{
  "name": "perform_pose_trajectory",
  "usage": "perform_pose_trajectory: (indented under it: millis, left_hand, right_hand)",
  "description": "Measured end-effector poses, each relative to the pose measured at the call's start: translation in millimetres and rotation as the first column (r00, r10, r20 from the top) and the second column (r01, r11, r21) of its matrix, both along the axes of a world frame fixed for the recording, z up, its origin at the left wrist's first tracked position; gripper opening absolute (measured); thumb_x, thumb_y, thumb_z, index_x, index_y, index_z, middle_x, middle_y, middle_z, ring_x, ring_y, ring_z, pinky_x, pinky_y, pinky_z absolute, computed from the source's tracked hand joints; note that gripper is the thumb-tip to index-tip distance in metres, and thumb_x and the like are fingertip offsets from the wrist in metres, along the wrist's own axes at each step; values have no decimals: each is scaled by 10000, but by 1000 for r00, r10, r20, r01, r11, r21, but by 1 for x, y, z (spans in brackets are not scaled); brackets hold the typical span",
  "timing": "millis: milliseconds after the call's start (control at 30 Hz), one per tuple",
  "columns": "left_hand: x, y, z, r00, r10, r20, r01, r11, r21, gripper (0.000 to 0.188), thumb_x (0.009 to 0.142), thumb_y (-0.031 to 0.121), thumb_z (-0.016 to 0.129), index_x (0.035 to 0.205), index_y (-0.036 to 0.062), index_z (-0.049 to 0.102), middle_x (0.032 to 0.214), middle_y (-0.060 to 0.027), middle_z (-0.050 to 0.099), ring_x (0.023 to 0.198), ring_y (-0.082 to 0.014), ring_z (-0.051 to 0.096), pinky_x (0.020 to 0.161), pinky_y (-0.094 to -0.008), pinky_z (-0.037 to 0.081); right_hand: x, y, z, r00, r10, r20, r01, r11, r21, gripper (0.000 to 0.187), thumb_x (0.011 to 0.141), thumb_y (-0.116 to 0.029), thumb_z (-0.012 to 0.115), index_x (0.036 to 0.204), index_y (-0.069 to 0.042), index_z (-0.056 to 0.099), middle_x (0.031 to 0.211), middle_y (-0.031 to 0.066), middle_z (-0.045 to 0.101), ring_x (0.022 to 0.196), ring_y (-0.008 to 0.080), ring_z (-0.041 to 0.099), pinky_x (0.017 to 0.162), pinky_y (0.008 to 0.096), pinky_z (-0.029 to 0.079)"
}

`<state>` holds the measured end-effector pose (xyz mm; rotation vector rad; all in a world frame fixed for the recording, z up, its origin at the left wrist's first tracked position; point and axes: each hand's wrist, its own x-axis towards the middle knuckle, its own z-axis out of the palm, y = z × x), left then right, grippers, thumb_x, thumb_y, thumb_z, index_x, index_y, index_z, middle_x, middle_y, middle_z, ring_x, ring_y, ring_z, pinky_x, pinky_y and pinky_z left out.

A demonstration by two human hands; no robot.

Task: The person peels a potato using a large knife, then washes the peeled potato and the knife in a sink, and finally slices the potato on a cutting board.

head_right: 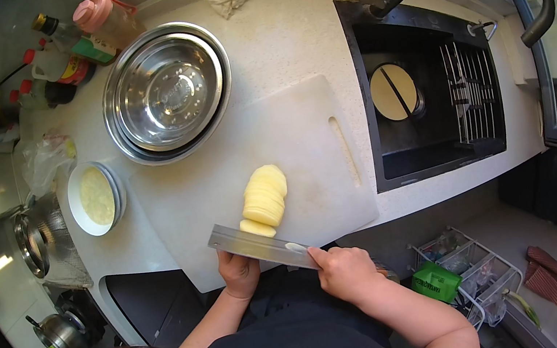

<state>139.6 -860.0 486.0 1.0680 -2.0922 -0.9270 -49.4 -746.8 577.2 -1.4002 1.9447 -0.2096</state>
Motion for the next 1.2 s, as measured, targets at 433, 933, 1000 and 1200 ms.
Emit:
perform_pose_trajectory:
  millis: [433,933,1000,1200]
  left_hand:
    - [-5,-8,8,1000,-30,2,30,999,-25,252,708,-112,677,930,4,704,1011,-164,621,946,-354,601,835,-369,492]
    - [-6,-6,5,999,-36,-21,35,998,-54,234,674,-107,724,858,23,660,936,-116,603,901,-315,590,783,-375,495]
    - [-3,-4,2,999,-33,-18,33,999,-32,238,687,-106,721,882,20,666,949,-118,608,926,-322,595,791,-377,500]
    - [5,6,-10,1000,-5,3,5,999,36,286,739,-56,714,1008,38,688,1073,-152,633,991,-368,601,856,-410,489]
  right_hand:
    - [7,-17,-8,999,-18,28,15,993,120,232,799,-109,575,1018,-71,643,736,176,664,664,364,657,609,480,531]
    - [26,-56,-45,996,-65,67,51,981,186,184,823,-104,552,977,-61,643,795,203,674,705,393,661,659,492,530]
    - [25,-52,-46,995,-59,78,51,993,104,224,816,-107,564,1021,-63,640,772,190,668,693,388,659,654,489,533]
    - [18,-22,-8,999,-35,20,36,997,-69,324,771,-109,614,1093,-81,627,708,135,647,646,326,662,584,447,542]
